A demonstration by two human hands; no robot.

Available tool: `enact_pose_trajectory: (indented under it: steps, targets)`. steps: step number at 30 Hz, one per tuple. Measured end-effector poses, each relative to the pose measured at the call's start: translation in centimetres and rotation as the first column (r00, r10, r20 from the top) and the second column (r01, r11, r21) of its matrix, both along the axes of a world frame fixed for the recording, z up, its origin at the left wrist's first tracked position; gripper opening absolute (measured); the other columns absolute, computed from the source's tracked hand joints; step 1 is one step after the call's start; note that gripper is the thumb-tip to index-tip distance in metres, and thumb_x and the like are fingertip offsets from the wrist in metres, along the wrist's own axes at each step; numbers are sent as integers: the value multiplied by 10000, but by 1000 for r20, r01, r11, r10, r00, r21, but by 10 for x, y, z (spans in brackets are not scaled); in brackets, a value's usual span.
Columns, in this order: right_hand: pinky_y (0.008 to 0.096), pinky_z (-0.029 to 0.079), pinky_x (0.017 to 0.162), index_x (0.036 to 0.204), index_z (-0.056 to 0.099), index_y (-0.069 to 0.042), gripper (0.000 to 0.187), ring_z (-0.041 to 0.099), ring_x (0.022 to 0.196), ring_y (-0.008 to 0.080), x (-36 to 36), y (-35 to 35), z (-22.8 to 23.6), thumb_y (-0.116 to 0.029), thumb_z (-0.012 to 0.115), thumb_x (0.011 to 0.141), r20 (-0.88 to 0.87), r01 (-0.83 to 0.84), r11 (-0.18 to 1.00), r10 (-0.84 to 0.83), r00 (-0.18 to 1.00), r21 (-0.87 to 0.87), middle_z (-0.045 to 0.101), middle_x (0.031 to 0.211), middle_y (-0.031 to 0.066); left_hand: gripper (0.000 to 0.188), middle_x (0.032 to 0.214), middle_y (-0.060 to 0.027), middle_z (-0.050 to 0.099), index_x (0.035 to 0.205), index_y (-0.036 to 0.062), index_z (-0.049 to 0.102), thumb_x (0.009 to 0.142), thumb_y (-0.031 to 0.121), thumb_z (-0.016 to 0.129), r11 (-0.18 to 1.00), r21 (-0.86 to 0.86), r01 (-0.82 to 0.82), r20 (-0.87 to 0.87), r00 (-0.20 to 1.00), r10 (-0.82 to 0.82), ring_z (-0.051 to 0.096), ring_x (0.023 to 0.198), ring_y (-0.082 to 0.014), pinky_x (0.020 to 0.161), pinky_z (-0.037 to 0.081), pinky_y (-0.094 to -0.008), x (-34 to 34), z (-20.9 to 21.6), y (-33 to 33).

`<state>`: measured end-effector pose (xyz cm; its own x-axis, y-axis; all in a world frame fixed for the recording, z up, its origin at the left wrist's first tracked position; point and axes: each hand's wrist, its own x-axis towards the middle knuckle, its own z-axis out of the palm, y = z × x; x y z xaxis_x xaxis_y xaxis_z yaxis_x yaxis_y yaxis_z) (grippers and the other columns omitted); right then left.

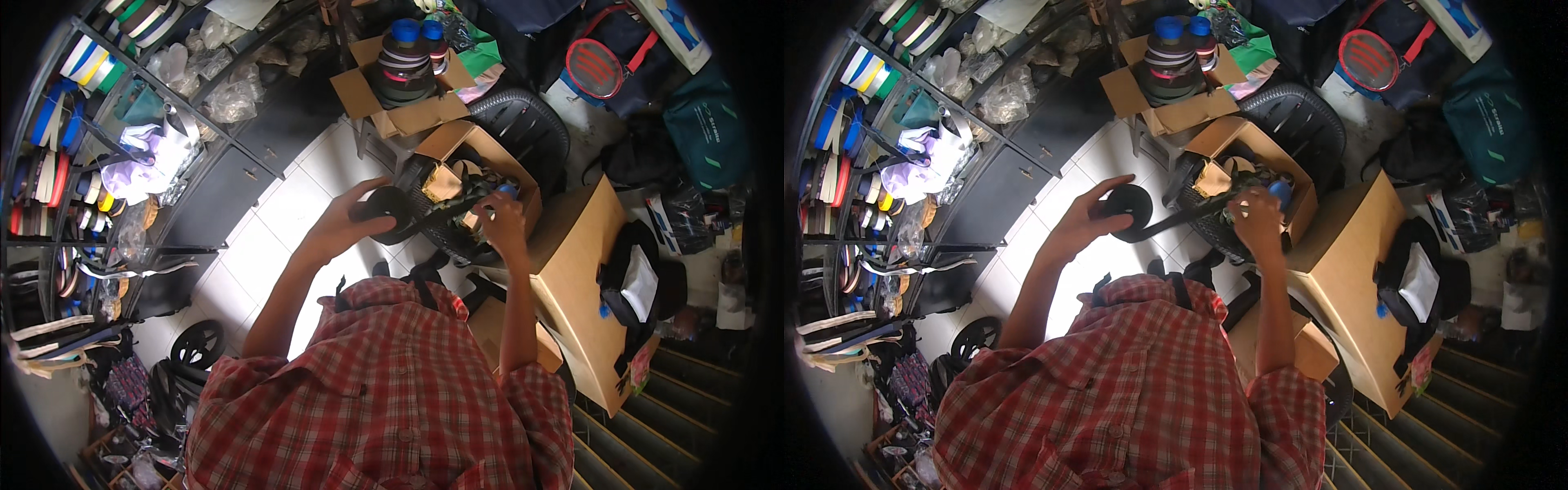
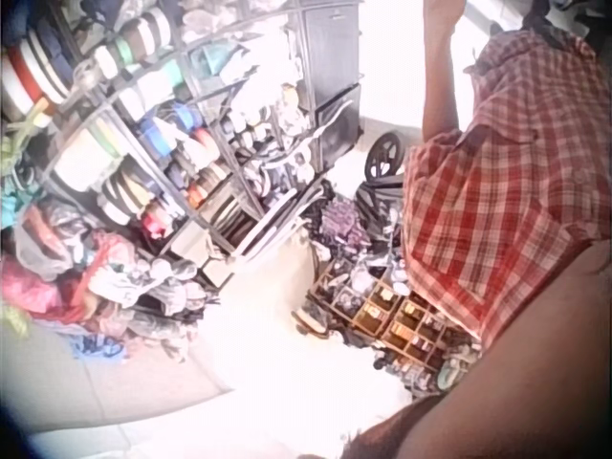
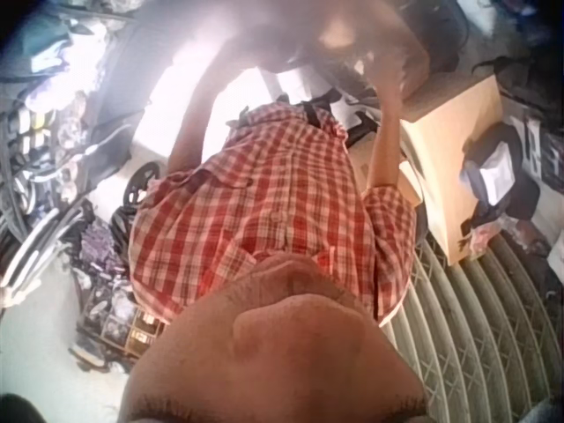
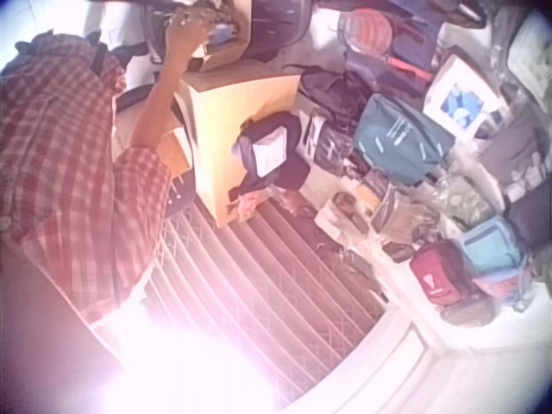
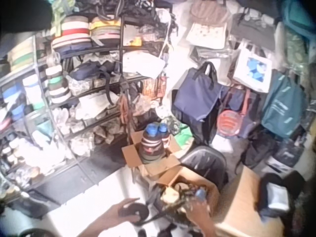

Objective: The person handles a roll of green webbing, unrolls a section to check its quality, and manipulates a black strap with a buckle in a cluttered storage room.

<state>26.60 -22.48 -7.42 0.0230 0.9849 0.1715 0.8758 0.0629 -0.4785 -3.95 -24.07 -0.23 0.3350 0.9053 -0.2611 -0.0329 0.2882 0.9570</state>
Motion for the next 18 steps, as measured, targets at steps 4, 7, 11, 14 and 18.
enact_pose_trajectory:
  steps: [4,7,11,14,18]
  targets:
    - [396,438,977,1239,555,-55,536,551,1174,293,-58,-22,39,-189,771,768,-471,-373,927,317,823,-27,543,1284,158,545,1067,-88,665,1283,25,543,819,240,732,997,49,67,-89,994,-62,619,973,-162,862,485,-304,13,-9,7]
    - [381,456,965,1339,470,-45,669,562,1168,271,-83,-28,50,-171,783,761,-662,-462,883,296,688,-86,543,1287,162,555,1011,-96,681,1265,33,558,790,247,752,982,38,185,-229,958,-172,638,922,-153,839,496,-300,25,-5,12]
    - [318,497,880,1343,455,1,672,618,1038,208,-78,-17,46,-196,776,786,-801,-464,864,132,584,-196,597,1196,180,545,932,-126,693,1232,18,568,757,209,753,967,116,226,-441,884,-154,681,810,-190,741,523,-313,37,9,10]
    - [300,512,804,1319,475,18,621,640,959,179,-79,-18,51,-208,754,812,-808,-410,862,-1,589,-300,622,1141,185,551,936,-151,686,1238,20,549,740,154,743,910,333,246,-571,821,-13,688,787,-238,685,530,-324,43,1,7]
    - [279,512,680,1261,521,37,536,646,889,159,-88,-11,51,-208,732,834,-696,-316,903,27,718,-291,643,1073,159,637,981,-176,667,1299,63,490,724,163,747,754,583,303,-661,717,223,658,869,-301,753,480,-341,56,-6,-3]
